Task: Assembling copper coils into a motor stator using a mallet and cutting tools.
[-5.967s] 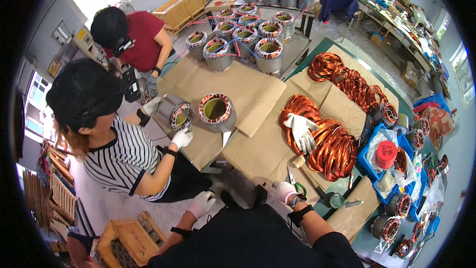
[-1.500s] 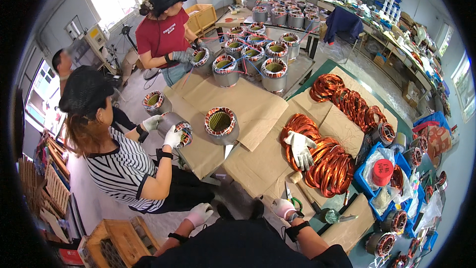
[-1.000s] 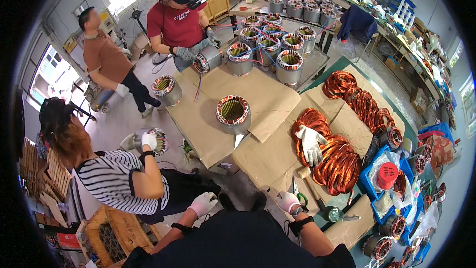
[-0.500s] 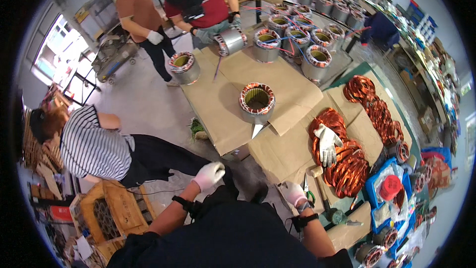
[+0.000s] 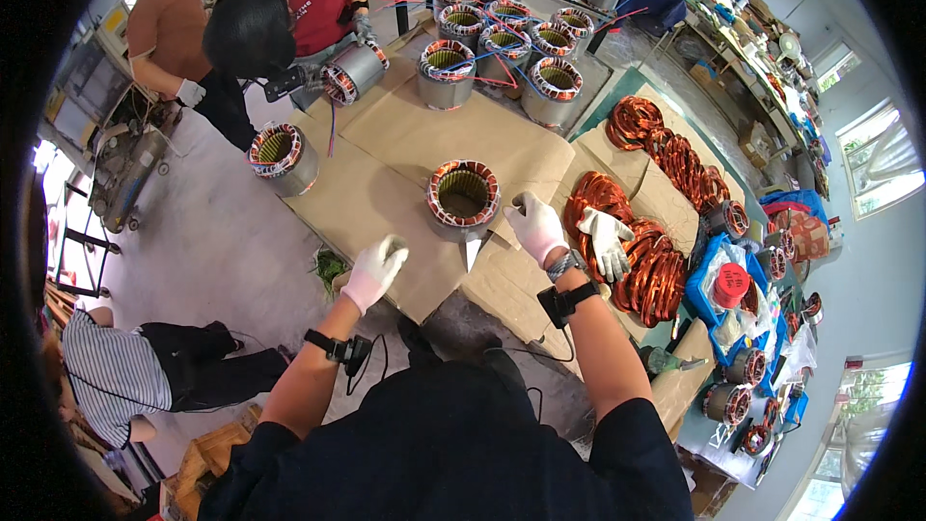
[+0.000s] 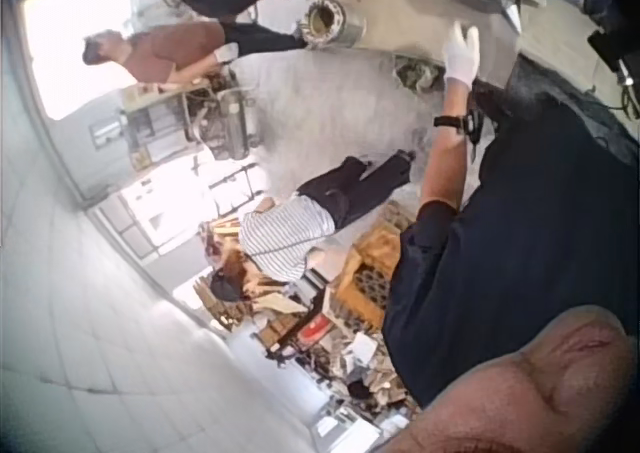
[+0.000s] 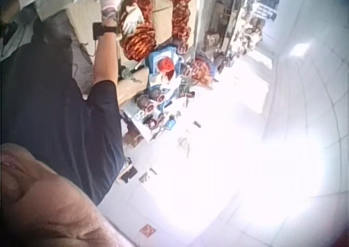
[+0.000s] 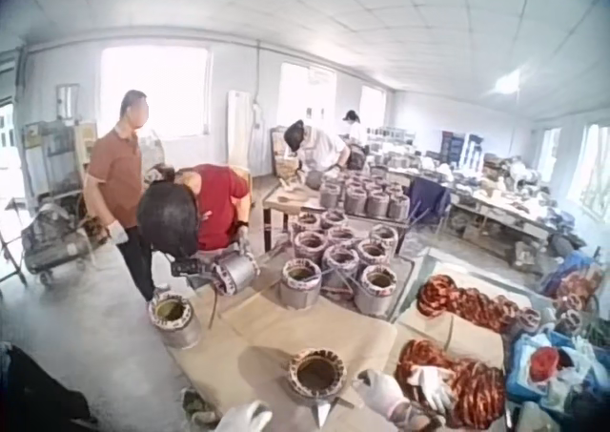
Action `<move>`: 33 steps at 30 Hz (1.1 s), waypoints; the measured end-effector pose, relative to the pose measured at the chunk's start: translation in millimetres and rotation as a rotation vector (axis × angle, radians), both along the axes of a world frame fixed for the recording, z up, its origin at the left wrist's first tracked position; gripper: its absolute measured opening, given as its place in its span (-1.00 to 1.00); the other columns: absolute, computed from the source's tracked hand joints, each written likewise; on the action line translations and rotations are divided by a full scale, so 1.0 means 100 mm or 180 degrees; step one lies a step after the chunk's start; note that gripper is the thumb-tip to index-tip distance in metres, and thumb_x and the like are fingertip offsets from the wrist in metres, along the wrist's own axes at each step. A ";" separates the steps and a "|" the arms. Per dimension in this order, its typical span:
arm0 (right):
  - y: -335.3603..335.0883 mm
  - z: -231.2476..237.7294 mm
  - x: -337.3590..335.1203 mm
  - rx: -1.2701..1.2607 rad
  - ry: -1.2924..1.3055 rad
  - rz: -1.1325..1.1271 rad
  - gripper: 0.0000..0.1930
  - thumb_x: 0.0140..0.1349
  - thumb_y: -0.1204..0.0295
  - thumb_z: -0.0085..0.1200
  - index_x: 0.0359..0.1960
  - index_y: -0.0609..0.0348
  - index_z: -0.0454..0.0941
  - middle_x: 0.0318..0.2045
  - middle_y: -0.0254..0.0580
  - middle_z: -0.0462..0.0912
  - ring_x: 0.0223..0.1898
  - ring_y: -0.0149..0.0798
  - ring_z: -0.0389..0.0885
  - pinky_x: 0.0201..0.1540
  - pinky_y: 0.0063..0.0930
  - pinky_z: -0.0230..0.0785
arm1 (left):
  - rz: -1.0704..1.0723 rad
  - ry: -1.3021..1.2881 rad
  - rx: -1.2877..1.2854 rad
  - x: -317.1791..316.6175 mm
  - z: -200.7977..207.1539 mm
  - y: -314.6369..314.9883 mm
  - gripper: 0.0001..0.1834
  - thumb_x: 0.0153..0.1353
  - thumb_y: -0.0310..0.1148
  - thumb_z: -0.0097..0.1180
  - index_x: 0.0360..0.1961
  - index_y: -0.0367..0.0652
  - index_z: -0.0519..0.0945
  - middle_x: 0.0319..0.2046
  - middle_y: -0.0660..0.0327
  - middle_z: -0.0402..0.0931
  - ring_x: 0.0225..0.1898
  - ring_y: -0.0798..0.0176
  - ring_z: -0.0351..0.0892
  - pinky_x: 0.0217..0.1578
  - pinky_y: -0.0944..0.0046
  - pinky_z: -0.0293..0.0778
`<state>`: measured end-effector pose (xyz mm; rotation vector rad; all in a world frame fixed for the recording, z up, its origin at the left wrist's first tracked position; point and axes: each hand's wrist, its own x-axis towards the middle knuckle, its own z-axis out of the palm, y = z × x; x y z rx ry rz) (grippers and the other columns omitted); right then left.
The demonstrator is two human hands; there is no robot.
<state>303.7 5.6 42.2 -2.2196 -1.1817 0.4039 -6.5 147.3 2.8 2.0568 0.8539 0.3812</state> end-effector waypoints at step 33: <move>1.04 -0.07 -0.62 -0.0744 -0.0600 -0.0120 -0.67 0.23 0.22 0.22 -0.21 0.21 0.45 -0.50 0.17 0.67 -0.37 0.26 0.70 -0.27 0.06 0.53 | -0.0194 0.0600 0.0520 0.78 0.12 1.01 -0.72 0.33 -0.22 0.00 -0.12 -0.22 0.51 -0.49 -0.09 0.64 -0.37 -0.22 0.68 -0.30 -0.18 0.54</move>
